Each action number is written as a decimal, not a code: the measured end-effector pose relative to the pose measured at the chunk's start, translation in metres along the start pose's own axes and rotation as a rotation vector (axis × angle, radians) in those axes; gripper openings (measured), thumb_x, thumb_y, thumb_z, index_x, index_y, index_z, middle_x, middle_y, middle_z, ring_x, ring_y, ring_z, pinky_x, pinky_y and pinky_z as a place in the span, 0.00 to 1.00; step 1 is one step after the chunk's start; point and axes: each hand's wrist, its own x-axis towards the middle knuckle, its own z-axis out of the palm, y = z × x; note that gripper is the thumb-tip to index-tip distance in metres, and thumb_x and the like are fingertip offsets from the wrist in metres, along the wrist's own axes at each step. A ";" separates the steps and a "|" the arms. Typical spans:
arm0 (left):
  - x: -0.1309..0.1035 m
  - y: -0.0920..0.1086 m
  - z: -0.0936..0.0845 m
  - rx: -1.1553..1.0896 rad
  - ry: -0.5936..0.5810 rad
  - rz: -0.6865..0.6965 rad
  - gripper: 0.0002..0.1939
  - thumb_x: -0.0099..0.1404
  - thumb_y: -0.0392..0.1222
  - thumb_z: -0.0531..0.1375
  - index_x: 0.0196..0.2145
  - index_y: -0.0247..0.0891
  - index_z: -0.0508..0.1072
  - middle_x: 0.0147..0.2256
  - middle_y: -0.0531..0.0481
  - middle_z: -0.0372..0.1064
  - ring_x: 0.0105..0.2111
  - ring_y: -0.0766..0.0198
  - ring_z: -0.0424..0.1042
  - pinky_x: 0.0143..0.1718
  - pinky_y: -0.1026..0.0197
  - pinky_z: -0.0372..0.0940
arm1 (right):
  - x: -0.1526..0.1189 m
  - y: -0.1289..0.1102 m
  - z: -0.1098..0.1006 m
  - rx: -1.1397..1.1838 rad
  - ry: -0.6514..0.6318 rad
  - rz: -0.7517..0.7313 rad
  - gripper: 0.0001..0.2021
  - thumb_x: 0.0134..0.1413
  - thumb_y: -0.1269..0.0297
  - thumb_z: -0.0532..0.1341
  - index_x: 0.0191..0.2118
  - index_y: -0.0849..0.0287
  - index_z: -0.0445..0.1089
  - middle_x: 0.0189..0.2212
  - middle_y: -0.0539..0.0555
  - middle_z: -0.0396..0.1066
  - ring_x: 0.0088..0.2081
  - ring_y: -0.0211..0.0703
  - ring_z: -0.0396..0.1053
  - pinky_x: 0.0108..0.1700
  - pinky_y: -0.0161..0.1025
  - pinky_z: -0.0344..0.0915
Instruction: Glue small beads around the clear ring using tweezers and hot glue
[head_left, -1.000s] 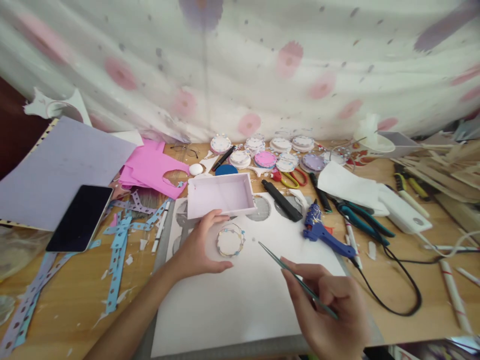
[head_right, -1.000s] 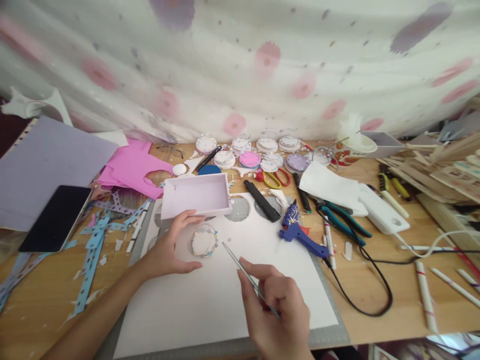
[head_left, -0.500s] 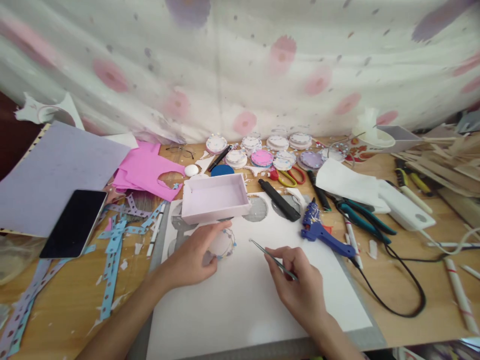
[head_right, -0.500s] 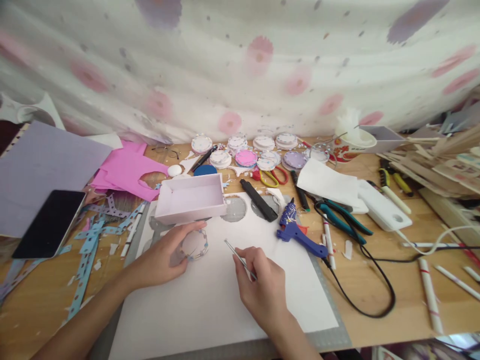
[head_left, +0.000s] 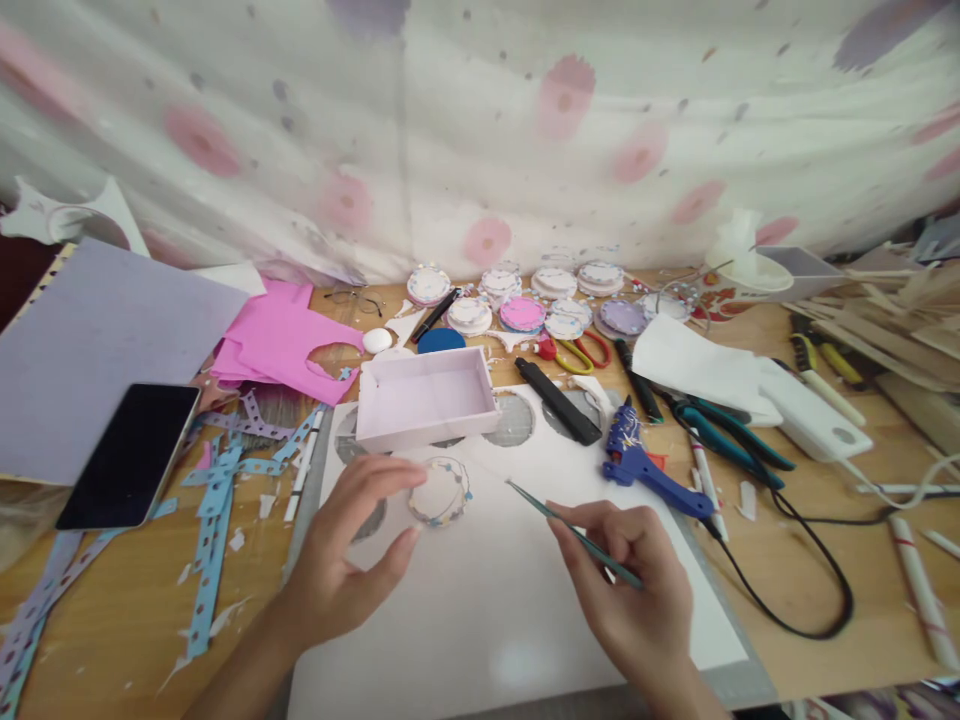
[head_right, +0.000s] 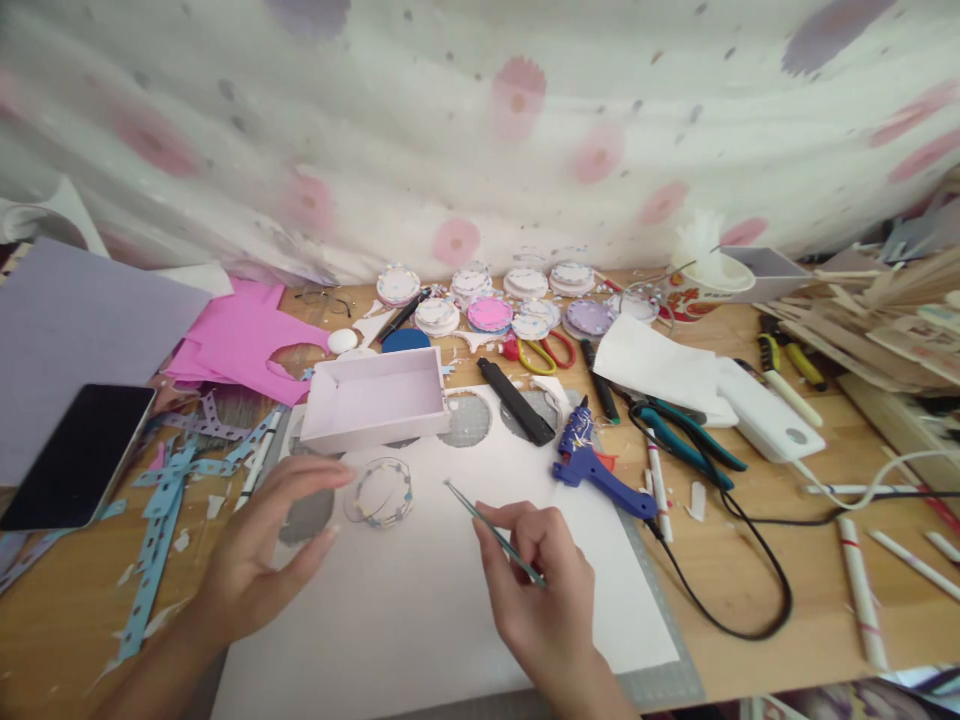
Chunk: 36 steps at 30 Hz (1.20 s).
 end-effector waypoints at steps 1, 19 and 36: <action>-0.003 0.006 0.001 -0.014 0.077 -0.039 0.15 0.63 0.29 0.57 0.45 0.41 0.70 0.40 0.49 0.71 0.42 0.63 0.71 0.46 0.61 0.67 | 0.000 -0.007 -0.002 0.044 0.010 0.012 0.20 0.54 0.74 0.64 0.28 0.52 0.49 0.26 0.52 0.76 0.25 0.39 0.75 0.17 0.29 0.59; -0.028 0.031 0.015 -0.361 0.018 -0.463 0.14 0.69 0.44 0.54 0.33 0.38 0.77 0.13 0.59 0.56 0.13 0.72 0.58 0.16 0.70 0.53 | 0.005 0.023 -0.009 -0.494 -0.060 -0.115 0.14 0.59 0.66 0.61 0.29 0.53 0.52 0.24 0.48 0.75 0.21 0.38 0.74 0.19 0.30 0.60; -0.011 0.040 0.028 -0.521 0.042 -0.757 0.16 0.66 0.50 0.55 0.35 0.36 0.77 0.12 0.60 0.51 0.13 0.73 0.52 0.19 0.68 0.51 | 0.010 0.000 0.003 0.013 0.009 0.138 0.19 0.56 0.67 0.64 0.27 0.52 0.49 0.26 0.52 0.74 0.31 0.44 0.77 0.18 0.31 0.57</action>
